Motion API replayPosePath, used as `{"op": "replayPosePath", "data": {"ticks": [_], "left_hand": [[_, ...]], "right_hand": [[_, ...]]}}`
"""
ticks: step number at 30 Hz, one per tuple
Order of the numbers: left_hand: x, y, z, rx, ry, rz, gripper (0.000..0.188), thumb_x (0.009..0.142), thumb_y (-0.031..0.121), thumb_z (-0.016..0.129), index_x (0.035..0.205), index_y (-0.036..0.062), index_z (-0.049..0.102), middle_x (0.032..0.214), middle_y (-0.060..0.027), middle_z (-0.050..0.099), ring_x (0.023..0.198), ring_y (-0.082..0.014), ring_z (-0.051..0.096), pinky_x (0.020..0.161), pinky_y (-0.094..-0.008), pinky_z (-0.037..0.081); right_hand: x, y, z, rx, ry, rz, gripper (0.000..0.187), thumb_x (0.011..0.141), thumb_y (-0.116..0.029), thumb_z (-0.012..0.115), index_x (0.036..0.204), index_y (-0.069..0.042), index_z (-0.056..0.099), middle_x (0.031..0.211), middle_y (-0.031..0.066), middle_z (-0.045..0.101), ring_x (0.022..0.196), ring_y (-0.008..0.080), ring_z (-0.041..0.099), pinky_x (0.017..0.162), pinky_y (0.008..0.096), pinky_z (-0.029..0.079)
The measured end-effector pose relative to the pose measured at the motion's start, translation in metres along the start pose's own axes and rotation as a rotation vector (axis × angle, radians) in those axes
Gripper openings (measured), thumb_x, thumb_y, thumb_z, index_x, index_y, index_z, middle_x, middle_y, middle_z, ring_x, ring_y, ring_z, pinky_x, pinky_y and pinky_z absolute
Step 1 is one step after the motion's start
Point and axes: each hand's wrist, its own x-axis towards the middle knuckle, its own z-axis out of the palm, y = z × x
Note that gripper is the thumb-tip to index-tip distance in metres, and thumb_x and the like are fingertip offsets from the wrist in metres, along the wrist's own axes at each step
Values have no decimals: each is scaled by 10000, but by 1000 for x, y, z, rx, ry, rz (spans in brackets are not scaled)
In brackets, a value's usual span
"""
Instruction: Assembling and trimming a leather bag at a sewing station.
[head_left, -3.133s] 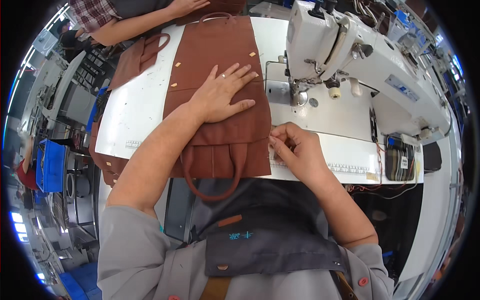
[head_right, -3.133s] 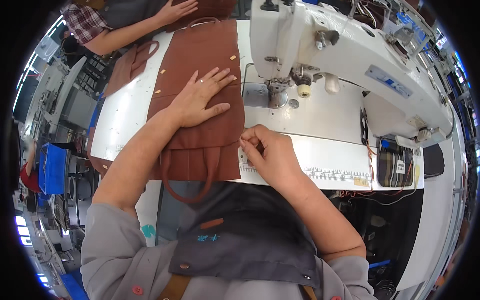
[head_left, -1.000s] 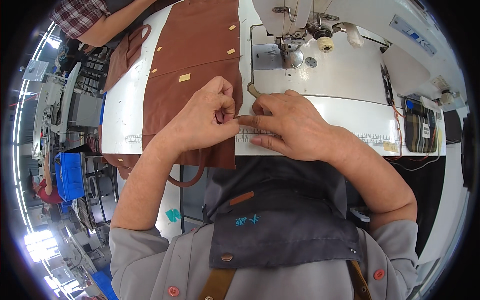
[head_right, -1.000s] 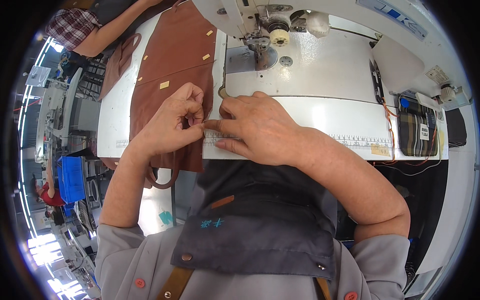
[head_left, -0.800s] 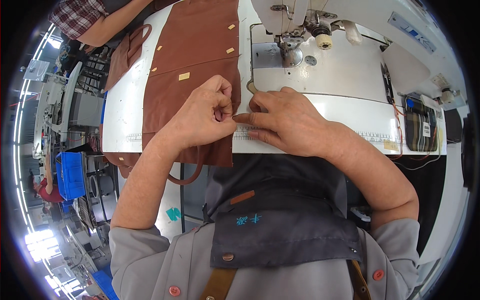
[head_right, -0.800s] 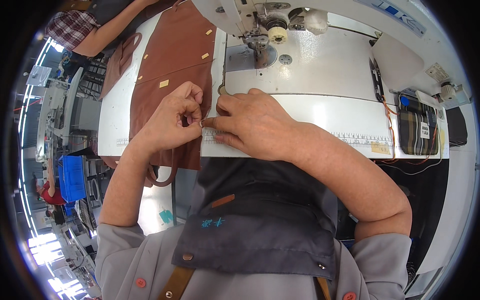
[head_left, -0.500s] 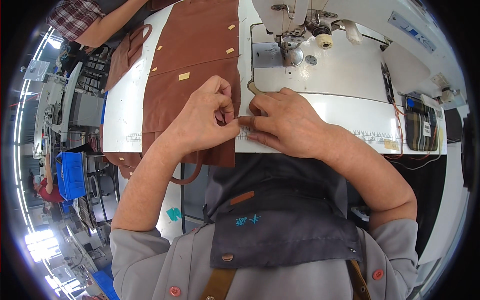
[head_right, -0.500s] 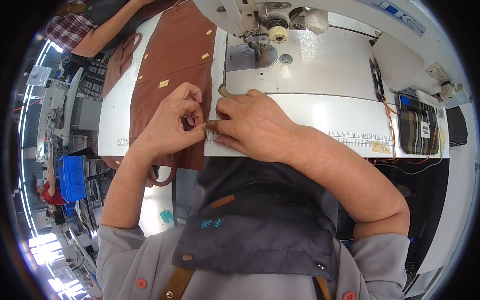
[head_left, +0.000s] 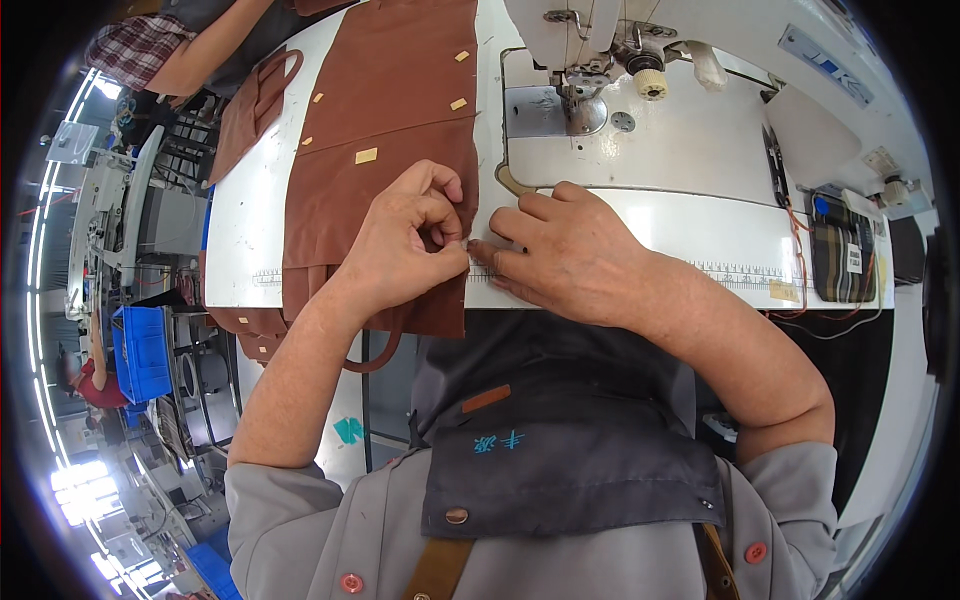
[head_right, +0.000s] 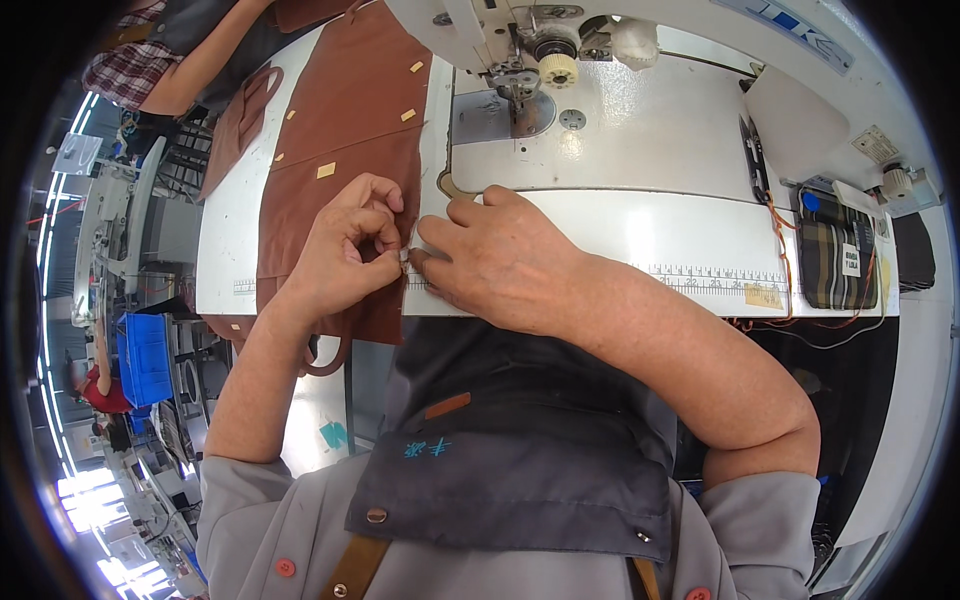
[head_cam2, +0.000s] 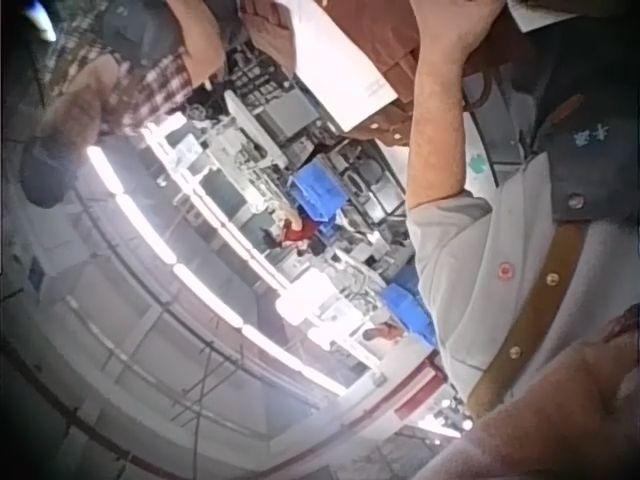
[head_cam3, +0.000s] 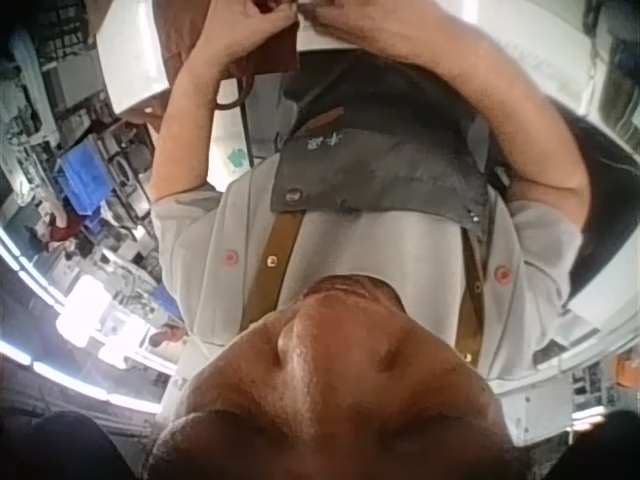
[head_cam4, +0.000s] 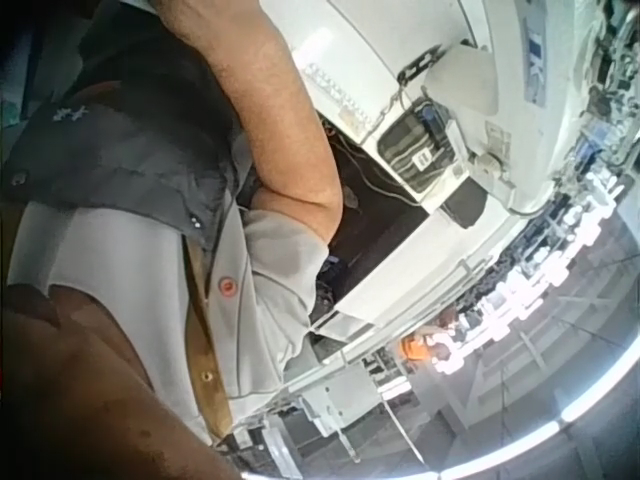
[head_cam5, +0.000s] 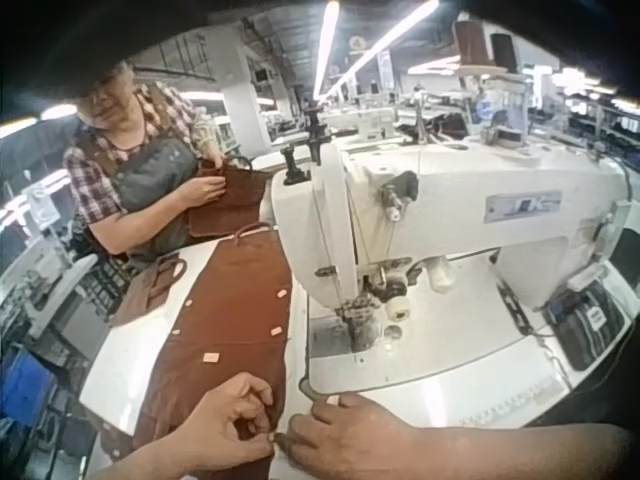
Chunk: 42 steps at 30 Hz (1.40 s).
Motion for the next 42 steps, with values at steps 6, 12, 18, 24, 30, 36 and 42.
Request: {"op": "replayPosePath", "data": {"ticks": [6, 12, 18, 24, 30, 36, 42], "left_hand": [[-5, -11, 0, -41, 48, 53, 90, 700, -16, 669, 714, -16, 580, 1071, -68, 524, 857, -126, 542, 754, -271, 457], [-13, -30, -3, -338, 78, 98, 49, 741, -47, 624, 733, -3, 605, 1162, -90, 499, 896, -119, 509, 827, -279, 430], [-16, -35, -3, -484, 100, 104, 74, 729, -74, 635, 729, 0, 623, 1151, -85, 496, 974, -115, 529, 882, -260, 428], [-18, -37, -1, -549, 112, 120, 83, 723, -83, 629, 726, 0, 618, 1153, -88, 494, 993, -118, 526, 881, -271, 430], [-18, -39, 1, -525, 135, 171, 86, 716, -86, 630, 719, -3, 608, 1141, -77, 503, 933, -103, 535, 847, -255, 436], [-18, -37, 1, -477, 173, 158, 81, 696, -76, 637, 685, -9, 592, 1116, -71, 525, 866, -90, 532, 804, -239, 440], [-21, -38, 0, -425, 177, 165, 60, 694, -65, 618, 686, -12, 590, 1097, -72, 530, 832, -99, 504, 761, -242, 423]], "right_hand": [[1, 2, 0, 91, 53, 28, 139, 900, -260, 687, 946, -136, 727, 934, 30, 601, 846, 199, 639, 712, 352, 490], [16, 3, -1, 540, 94, 403, 179, 896, -259, 695, 907, -83, 724, 829, 102, 667, 776, 299, 669, 692, 412, 529], [45, -16, 0, 732, -64, 629, 218, 850, -224, 683, 800, -17, 730, 716, 153, 702, 694, 348, 688, 684, 424, 557], [56, -10, 4, 887, -197, 747, 209, 823, -203, 670, 777, -11, 740, 689, 143, 708, 618, 268, 701, 641, 367, 566], [65, -13, 1, 1005, -283, 858, 193, 809, -163, 686, 744, 17, 715, 652, 108, 705, 594, 163, 712, 608, 308, 568], [60, -13, 3, 1074, -292, 903, 151, 843, -97, 656, 784, 40, 681, 689, 86, 697, 614, 143, 702, 588, 281, 566], [56, -11, 7, 1142, -278, 877, 156, 833, -93, 659, 755, 40, 684, 693, 108, 714, 630, 171, 742, 612, 295, 576]]}}
